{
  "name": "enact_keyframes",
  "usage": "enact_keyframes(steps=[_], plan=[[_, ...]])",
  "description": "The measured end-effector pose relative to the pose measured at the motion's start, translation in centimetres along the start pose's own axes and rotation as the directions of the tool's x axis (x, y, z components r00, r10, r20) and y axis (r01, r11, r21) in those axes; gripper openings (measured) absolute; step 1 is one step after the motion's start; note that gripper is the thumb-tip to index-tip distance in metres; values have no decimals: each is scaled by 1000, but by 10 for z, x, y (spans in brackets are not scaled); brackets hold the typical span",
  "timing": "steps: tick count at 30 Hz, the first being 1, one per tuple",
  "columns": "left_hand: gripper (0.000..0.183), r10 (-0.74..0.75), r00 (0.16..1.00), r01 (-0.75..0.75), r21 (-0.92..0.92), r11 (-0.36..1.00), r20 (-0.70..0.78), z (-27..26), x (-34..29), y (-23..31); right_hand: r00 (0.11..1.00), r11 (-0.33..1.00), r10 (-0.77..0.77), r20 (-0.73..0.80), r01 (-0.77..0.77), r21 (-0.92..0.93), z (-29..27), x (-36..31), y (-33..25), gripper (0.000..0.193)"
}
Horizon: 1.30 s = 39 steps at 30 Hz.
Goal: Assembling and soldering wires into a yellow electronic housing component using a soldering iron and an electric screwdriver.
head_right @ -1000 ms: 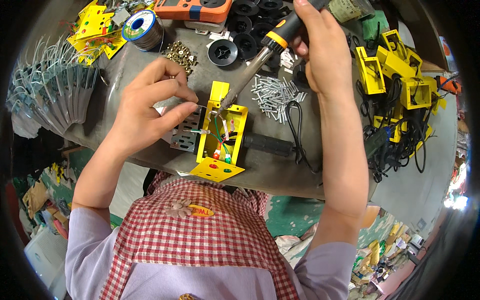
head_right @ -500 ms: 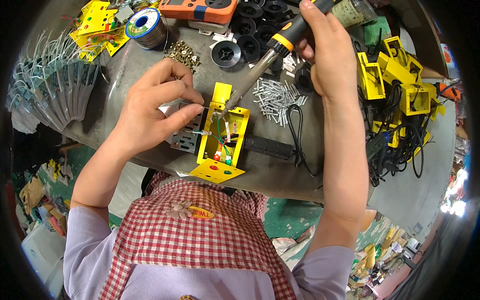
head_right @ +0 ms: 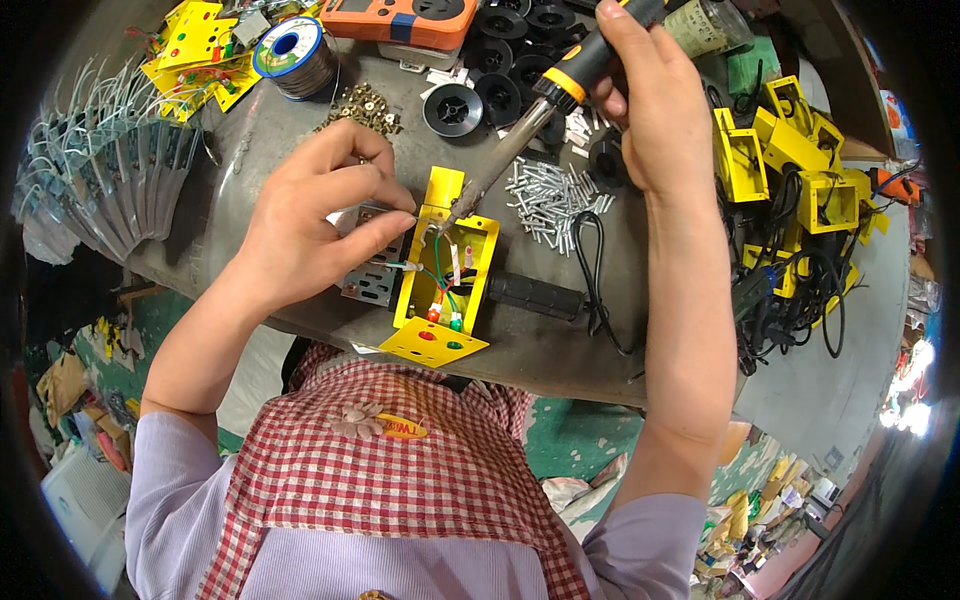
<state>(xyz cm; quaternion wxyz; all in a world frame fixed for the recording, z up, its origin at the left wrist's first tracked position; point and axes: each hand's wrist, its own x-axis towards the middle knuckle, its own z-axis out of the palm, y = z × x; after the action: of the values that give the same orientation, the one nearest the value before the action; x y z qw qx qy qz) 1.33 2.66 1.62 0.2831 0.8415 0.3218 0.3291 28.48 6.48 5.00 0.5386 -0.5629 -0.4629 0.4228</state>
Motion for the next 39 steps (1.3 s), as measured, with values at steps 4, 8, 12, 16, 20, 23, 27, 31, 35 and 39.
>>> enact_keyframes(steps=[4, 8, 12, 16, 20, 23, 27, 31, 35, 39], plan=[[17, 1, 1000, -1, -10, 1000, -2, 0, 0, 1, 1000, 1000, 4, 19, -4, -25, 1, 0, -2, 28], [16, 4, 1000, -4, -31, 1000, 3, 1, 1, -1, 1000, 1000, 27, 12, -27, 3, -2, 2, 0, 28], [15, -10, 1000, 10, -29, 1000, -10, 0, -1, -1, 1000, 1000, 23, 1, -23, -20, 7, 2, -1, 28], [13, -19, 1000, 19, -50, 999, -3, -10, -6, -1, 994, 994, 86, 66, -90, 55, -4, 6, 9, 27], [12, -34, 999, 37, -100, 994, 25, -25, -16, -2, 994, 990, 73, 78, -81, 113, 12, -4, 5, 23], [12, -41, 997, 47, -82, 996, 66, -31, -20, 2, 994, 986, 69, 90, -81, 143, 34, -13, 2, 25], [13, -37, 995, 45, -85, 995, 97, -30, -22, 3, 993, 997, 50, 108, -56, 53, 45, -17, 8, 29], [16, -35, 992, 37, -18, 999, 120, -32, -23, 4, 987, 996, 51, 152, -61, 67, 42, -14, 15, 30], [18, -42, 991, 41, 15, 999, 127, -33, -25, 5, 984, 994, 50, 172, -65, 83, 45, -16, 14, 30], [19, -62, 989, 60, 20, 998, 133, -32, -26, 4, 985, 994, 23, 171, -40, 98, 47, -16, 13, 29]])
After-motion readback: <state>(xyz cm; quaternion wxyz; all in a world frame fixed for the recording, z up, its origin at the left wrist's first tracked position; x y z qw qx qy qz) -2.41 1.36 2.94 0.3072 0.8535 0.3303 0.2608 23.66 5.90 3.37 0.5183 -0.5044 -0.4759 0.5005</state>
